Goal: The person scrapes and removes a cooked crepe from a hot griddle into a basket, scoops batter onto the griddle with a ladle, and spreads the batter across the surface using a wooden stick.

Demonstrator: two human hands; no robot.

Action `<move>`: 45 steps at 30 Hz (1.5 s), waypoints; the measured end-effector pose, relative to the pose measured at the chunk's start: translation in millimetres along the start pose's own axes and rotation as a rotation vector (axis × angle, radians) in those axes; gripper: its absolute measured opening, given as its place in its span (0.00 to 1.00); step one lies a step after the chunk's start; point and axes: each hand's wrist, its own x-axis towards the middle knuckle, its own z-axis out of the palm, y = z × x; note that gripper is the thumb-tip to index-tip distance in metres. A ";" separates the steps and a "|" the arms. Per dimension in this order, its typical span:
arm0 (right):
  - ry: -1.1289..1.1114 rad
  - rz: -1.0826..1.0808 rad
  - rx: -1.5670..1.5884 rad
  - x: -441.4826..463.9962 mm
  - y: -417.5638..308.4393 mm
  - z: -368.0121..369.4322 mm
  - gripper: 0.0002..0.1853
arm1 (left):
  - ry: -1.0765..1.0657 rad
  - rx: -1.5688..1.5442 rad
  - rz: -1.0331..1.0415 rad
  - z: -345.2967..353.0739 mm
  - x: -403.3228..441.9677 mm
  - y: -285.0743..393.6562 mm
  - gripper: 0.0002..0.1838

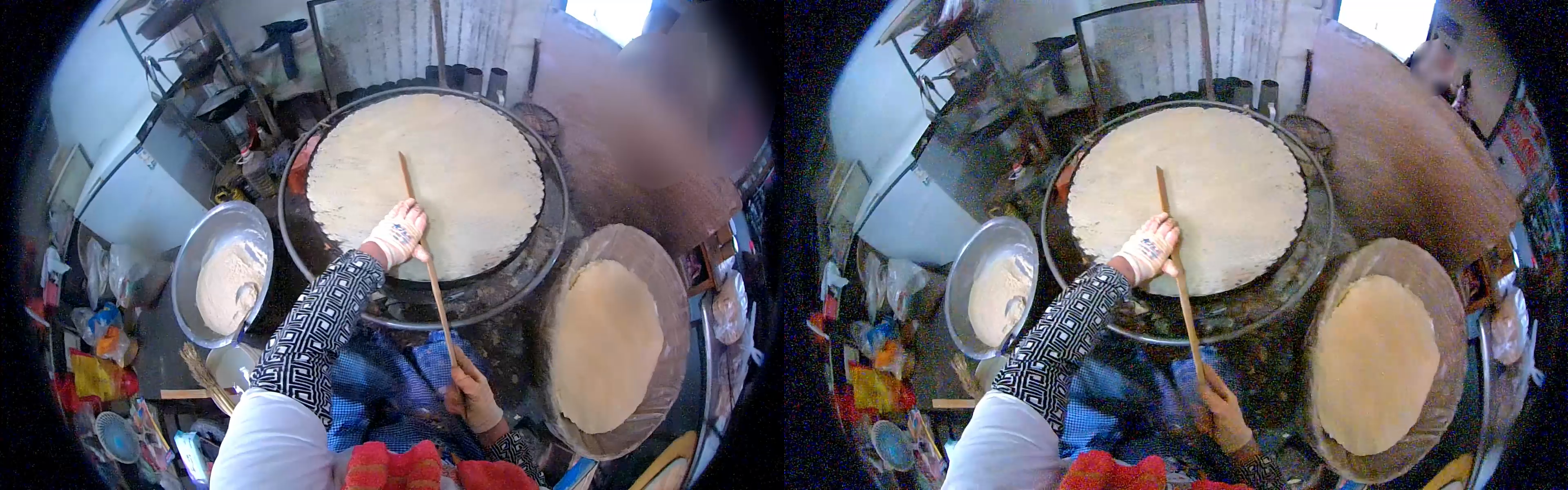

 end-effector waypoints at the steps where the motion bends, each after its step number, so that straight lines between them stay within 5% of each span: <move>1: -0.011 0.011 -0.033 8.7 3.9 2.1 0.32 | 0.022 0.017 -0.021 3.4 -9.9 -11.3 0.53; 10: -0.067 -0.044 -0.499 48.5 39.2 32.9 0.30 | 0.059 0.058 -0.217 -3.6 -126.9 -78.0 0.52; 14: -0.137 -0.317 -0.784 39.7 62.3 28.9 0.31 | 0.118 0.061 -0.226 -4.6 -175.9 -80.5 0.57; 15: -0.055 -0.176 -0.698 33.4 65.3 29.4 0.31 | 0.174 0.056 -0.201 -8.5 -172.9 -77.6 0.58; 17: 0.002 -0.405 -0.741 29.9 70.0 27.0 0.32 | 0.278 -0.013 -0.130 -24.6 -147.4 -61.6 0.59; 20: 0.157 -0.377 -0.651 21.6 54.3 41.4 0.31 | 0.313 -0.087 -0.025 -32.1 -87.1 -52.9 0.58; 22: 0.224 -0.309 -0.563 36.2 56.0 43.5 0.31 | 0.074 -0.043 -0.020 -9.5 -53.4 -54.6 0.58; 28: 0.107 -0.051 -0.397 47.6 36.2 85.2 0.31 | 0.067 -0.021 -0.052 10.1 -70.4 -101.8 0.58; 32: 0.009 -0.206 -0.658 77.1 53.1 74.7 0.30 | 0.079 -0.032 -0.163 -2.8 -122.7 -124.2 0.58; 38: 0.071 -0.450 -0.884 42.7 47.7 26.5 0.29 | 0.361 0.028 -0.304 2.9 -221.1 -61.9 0.41; 41: 0.131 -0.264 -0.933 39.6 56.5 5.1 0.30 | 0.229 0.119 -0.294 67.5 -239.8 -48.9 0.35; 44: -0.054 -0.349 -0.987 53.3 50.4 28.0 0.30 | 0.123 0.082 -0.203 66.9 -233.0 -44.4 0.34; 45: -0.060 -0.269 -1.062 49.6 45.4 32.6 0.31 | -0.046 0.146 -0.269 65.2 -234.0 -36.0 0.26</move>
